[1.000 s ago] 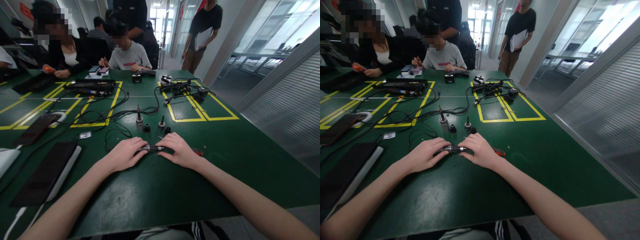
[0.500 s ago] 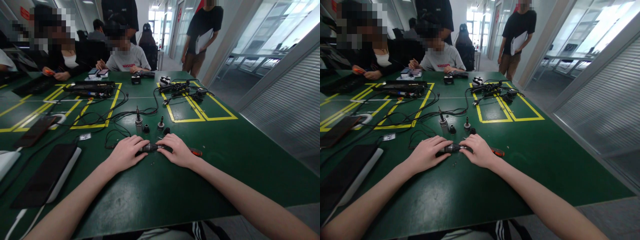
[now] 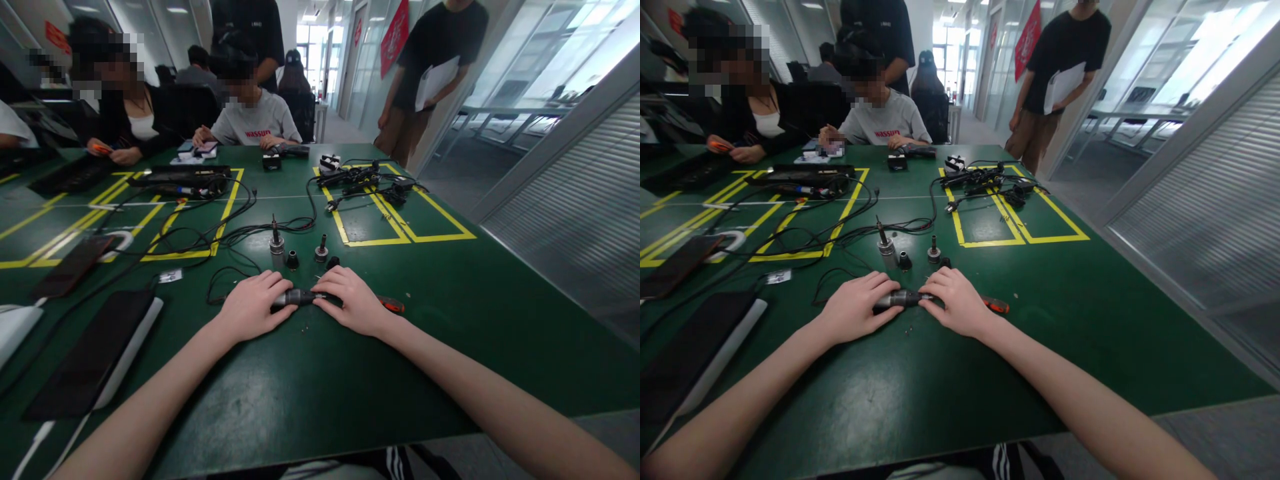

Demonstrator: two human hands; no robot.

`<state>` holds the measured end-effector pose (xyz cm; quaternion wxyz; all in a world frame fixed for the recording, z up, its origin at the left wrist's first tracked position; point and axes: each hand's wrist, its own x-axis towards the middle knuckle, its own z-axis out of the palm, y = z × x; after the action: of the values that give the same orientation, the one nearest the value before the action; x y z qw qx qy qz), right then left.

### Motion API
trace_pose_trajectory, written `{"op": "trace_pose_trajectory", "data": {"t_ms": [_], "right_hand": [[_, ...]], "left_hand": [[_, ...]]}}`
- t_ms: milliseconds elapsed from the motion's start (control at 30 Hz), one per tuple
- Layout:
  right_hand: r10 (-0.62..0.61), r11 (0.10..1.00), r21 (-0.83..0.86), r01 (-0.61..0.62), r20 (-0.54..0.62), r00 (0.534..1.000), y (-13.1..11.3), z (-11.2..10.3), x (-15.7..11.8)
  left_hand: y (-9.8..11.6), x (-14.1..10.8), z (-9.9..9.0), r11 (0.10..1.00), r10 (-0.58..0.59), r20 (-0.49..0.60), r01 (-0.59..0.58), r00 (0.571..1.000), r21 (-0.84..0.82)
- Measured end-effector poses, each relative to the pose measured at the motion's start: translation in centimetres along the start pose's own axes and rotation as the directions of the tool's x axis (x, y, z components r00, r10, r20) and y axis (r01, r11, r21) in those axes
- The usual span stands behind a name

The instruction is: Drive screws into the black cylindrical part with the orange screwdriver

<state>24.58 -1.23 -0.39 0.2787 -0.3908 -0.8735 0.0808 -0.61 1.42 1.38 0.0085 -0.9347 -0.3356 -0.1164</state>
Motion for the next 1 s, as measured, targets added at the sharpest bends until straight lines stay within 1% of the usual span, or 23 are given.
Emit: {"op": "trace_pose_trajectory", "data": {"t_ms": [67,100,167,200,300,333,400,467,533,667,767,833,933,1000], "right_hand": [[-0.016,1.0,-0.019,0.016,-0.006,1.0,0.2,-0.7,0.0],[-0.014,0.999,-0.035,0.013,-0.031,0.999,0.4,-1.2,0.0],[0.036,0.996,-0.078,-0.04,-0.05,0.998,1.0,-2.6,-0.4],[0.074,0.992,-0.097,-0.078,-0.037,0.997,1.3,-3.3,-0.7],[0.184,0.968,-0.178,-0.175,0.041,0.982,2.6,-5.5,-2.0],[0.209,0.962,-0.197,-0.19,0.083,0.974,3.0,-6.1,-2.5],[0.226,0.965,-0.18,-0.193,0.183,0.957,3.7,-6.8,-3.5],[0.228,0.971,-0.118,-0.206,0.232,0.945,4.1,-7.1,-4.2],[0.245,0.969,-0.055,-0.239,0.247,0.937,4.4,-7.3,-4.5],[0.286,0.953,0.022,-0.303,0.264,0.921,4.4,-7.9,-4.0],[0.298,0.939,0.096,-0.329,0.245,0.923,4.4,-8.4,-3.4],[0.299,0.933,0.134,-0.333,0.224,0.928,4.4,-8.3,-3.1],[0.285,0.938,0.154,-0.312,0.173,0.943,4.5,-7.3,-3.1],[0.263,0.951,0.139,-0.278,0.115,0.958,4.7,-6.5,-3.3]], "left_hand": [[0.1,-0.1,0.1,1.0,-0.004,0.006,0.004,1.0,0.019],[0.2,-0.1,0.1,1.0,-0.004,0.008,0.004,1.0,0.025],[0.3,-0.3,0.2,0.999,0.001,0.017,-0.002,1.0,0.036],[0.4,-0.3,0.2,0.999,0.005,0.021,-0.006,1.0,0.042],[0.7,-0.4,0.3,0.998,0.015,0.04,-0.018,0.999,0.066],[0.8,-0.4,0.4,0.997,0.015,0.042,-0.018,0.999,0.071],[0.8,-0.5,0.6,0.998,0.016,0.029,-0.017,0.999,0.064],[0.7,-0.5,0.9,0.999,0.028,-0.006,-0.027,1.0,0.043],[0.6,-0.6,1.2,0.998,0.052,-0.05,-0.05,0.997,0.032],[0.5,-0.7,1.5,0.998,0.061,-0.081,-0.059,0.995,0.02],[0.5,-0.6,1.4,0.999,0.032,-0.084,-0.033,0.996,-0.01],[0.6,-0.6,1.2,0.999,0.015,-0.085,-0.018,0.996,-0.033],[0.6,-0.6,1.1,0.998,0.002,-0.078,-0.006,0.997,-0.055],[0.7,-0.6,1.0,0.998,-0.004,-0.07,-0.001,0.998,-0.061]]}}
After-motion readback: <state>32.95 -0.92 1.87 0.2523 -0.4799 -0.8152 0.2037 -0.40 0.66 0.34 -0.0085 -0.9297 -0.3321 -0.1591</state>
